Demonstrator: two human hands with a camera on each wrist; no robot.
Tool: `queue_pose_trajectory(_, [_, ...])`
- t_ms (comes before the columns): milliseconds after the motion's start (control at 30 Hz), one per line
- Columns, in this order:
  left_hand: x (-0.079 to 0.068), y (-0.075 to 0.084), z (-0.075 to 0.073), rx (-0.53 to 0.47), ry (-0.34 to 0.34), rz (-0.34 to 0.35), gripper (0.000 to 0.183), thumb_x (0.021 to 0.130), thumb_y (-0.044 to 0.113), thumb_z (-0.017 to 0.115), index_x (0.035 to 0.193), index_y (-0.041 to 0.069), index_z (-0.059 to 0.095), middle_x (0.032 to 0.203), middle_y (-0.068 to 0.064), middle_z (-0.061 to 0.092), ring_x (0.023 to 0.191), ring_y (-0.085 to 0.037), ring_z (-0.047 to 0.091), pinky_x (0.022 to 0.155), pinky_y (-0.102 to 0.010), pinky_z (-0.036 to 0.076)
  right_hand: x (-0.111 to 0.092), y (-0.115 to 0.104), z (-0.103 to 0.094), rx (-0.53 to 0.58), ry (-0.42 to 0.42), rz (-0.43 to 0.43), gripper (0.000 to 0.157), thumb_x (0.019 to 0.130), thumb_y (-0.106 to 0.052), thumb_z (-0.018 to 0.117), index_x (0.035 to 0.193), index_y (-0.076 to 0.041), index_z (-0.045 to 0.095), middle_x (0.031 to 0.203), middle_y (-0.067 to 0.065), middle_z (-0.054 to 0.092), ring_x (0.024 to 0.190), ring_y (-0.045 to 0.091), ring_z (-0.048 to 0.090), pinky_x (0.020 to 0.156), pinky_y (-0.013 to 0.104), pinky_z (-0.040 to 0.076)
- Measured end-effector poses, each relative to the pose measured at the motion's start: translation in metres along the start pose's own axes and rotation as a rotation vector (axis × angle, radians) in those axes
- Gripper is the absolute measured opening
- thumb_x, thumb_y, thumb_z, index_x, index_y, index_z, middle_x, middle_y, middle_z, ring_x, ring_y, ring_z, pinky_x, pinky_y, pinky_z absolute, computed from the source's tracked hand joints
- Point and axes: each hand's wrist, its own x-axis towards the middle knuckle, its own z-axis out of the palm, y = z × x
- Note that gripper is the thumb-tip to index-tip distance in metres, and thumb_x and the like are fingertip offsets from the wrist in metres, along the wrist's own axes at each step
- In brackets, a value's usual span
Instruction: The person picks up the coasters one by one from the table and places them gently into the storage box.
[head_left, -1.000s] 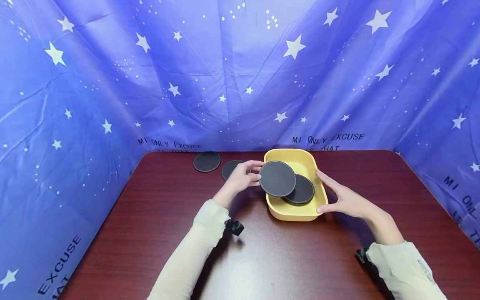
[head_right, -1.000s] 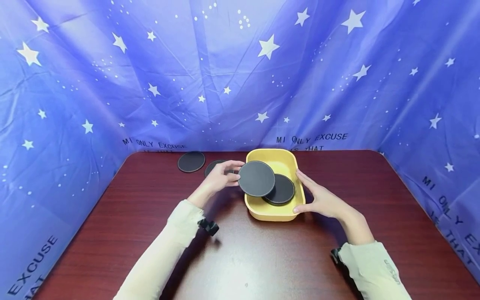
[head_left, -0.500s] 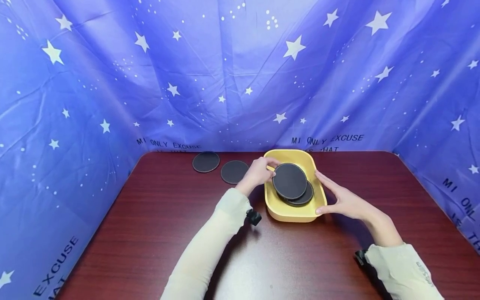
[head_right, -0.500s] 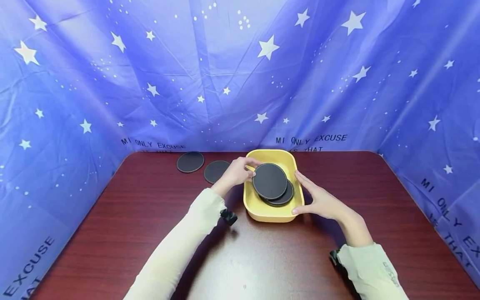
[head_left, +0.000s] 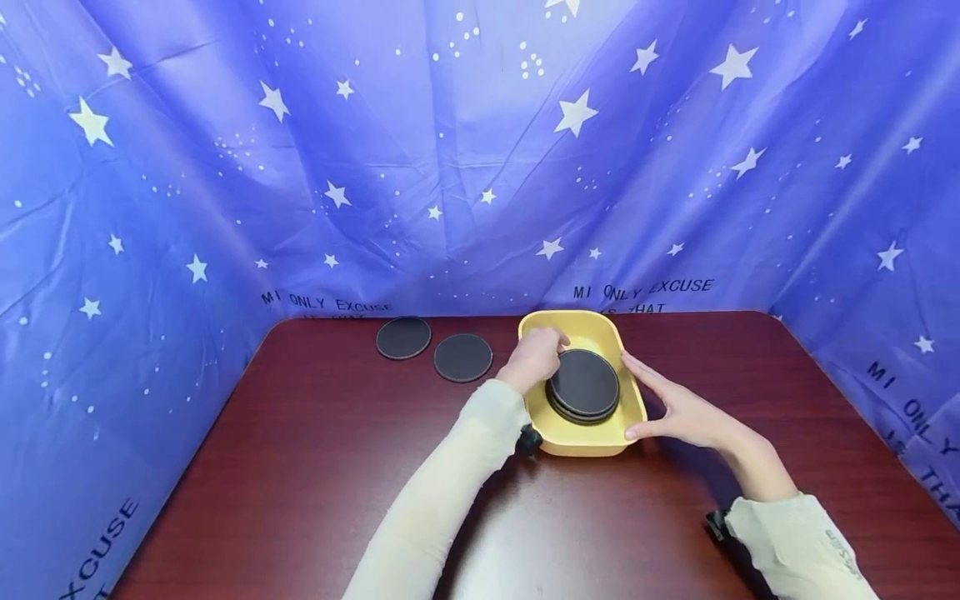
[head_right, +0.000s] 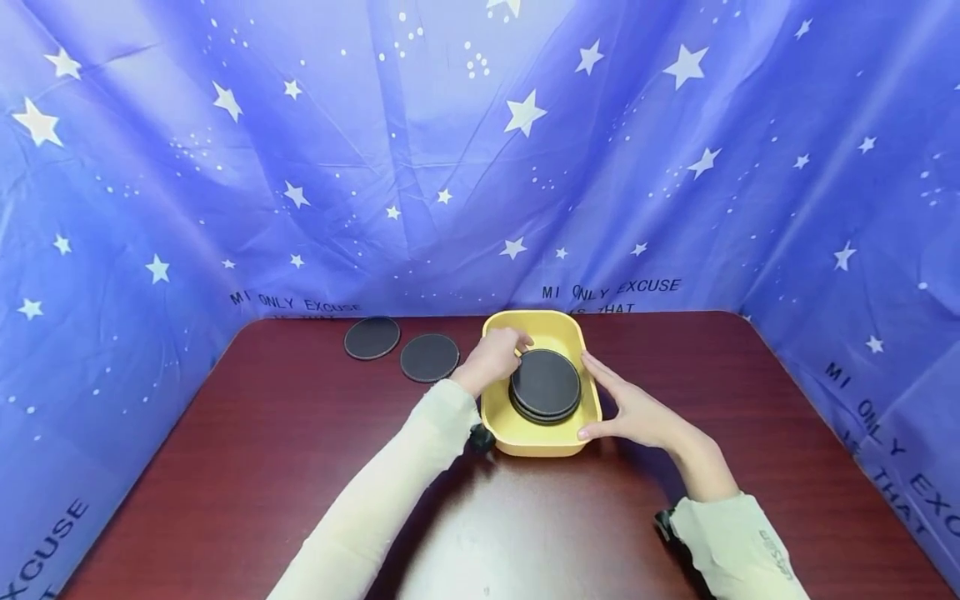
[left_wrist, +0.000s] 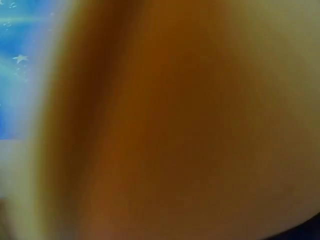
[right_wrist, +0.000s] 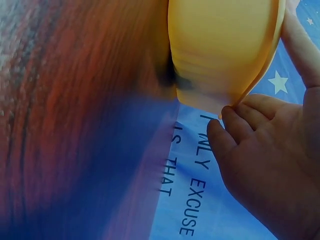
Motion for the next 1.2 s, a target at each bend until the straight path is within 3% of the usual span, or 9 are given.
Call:
queue_pose_trajectory(133, [0.001, 0.002, 0.007, 0.051, 0.014, -0.022, 0.040, 0.091, 0.002, 0.060, 0.127, 0.019, 0.069, 0.120, 0.004, 0.073, 0.116, -0.013, 0.064, 0.096, -0.025, 0.053, 0.000, 0.001, 0.000, 0.000, -0.003, -0.003, 0.108, 0.077, -0.025, 0.085, 0.157, 0.002, 0.018, 0.164, 0.026, 0.015, 0.139, -0.019, 0.010, 0.102, -0.007, 0.012])
queue_pose_trajectory(267, [-0.001, 0.002, 0.007, 0.052, -0.043, 0.002, 0.039, 0.095, 0.009, 0.060, 0.132, 0.020, 0.064, 0.124, 0.003, 0.071, 0.119, -0.014, 0.062, 0.096, -0.025, 0.052, 0.000, 0.002, 0.002, 0.012, -0.005, 0.001, 0.108, 0.078, -0.024, 0.085, 0.157, 0.002, 0.017, 0.165, 0.025, 0.014, 0.137, -0.022, 0.009, 0.101, -0.008, 0.011])
queue_pose_trajectory(467, [-0.003, -0.002, 0.000, 0.018, -0.155, 0.096, 0.042, 0.100, 0.013, 0.054, 0.142, 0.014, 0.052, 0.124, 0.001, 0.071, 0.124, -0.016, 0.061, 0.104, -0.022, 0.046, 0.000, 0.002, 0.003, 0.011, -0.002, -0.008, 0.106, 0.078, -0.022, 0.084, 0.157, 0.004, 0.018, 0.164, 0.028, 0.015, 0.134, -0.025, 0.010, 0.101, -0.008, 0.011])
queue_pose_trajectory(667, [-0.008, -0.005, -0.006, -0.090, -0.199, 0.075, 0.050, 0.101, 0.015, 0.055, 0.149, 0.012, 0.041, 0.139, -0.004, 0.063, 0.134, -0.018, 0.054, 0.111, -0.024, 0.042, 0.001, -0.002, 0.004, 0.020, -0.020, 0.028, 0.107, 0.079, -0.026, 0.084, 0.159, -0.002, 0.017, 0.166, 0.022, 0.014, 0.136, -0.022, 0.009, 0.099, -0.008, 0.011])
queue_pose_trajectory(833, [-0.016, -0.019, -0.014, -0.263, -0.126, 0.064, 0.052, 0.100, 0.013, 0.057, 0.150, 0.010, 0.041, 0.138, -0.005, 0.063, 0.125, -0.019, 0.061, 0.107, -0.027, 0.047, 0.002, -0.004, 0.004, 0.031, -0.026, 0.031, 0.108, 0.079, -0.026, 0.084, 0.159, -0.003, 0.016, 0.166, 0.021, 0.014, 0.138, -0.020, 0.009, 0.099, -0.008, 0.011])
queue_pose_trajectory(1067, [-0.023, -0.058, -0.030, -0.464, 0.110, 0.103, 0.044, 0.097, 0.009, 0.062, 0.140, 0.005, 0.052, 0.129, -0.011, 0.068, 0.113, -0.024, 0.068, 0.095, -0.027, 0.055, 0.001, -0.003, 0.002, 0.008, -0.013, 0.013, 0.107, 0.079, -0.024, 0.084, 0.159, -0.003, 0.017, 0.165, 0.023, 0.016, 0.137, -0.021, 0.009, 0.099, -0.008, 0.012])
queue_pose_trajectory(1200, [-0.031, -0.088, -0.039, -0.538, 0.237, 0.063, 0.042, 0.094, 0.007, 0.066, 0.135, 0.003, 0.056, 0.126, -0.015, 0.069, 0.112, -0.028, 0.069, 0.096, -0.033, 0.056, -0.001, -0.004, 0.002, 0.007, -0.014, 0.012, 0.106, 0.080, -0.023, 0.084, 0.159, -0.005, 0.016, 0.165, 0.022, 0.016, 0.136, -0.023, 0.009, 0.099, -0.008, 0.012])
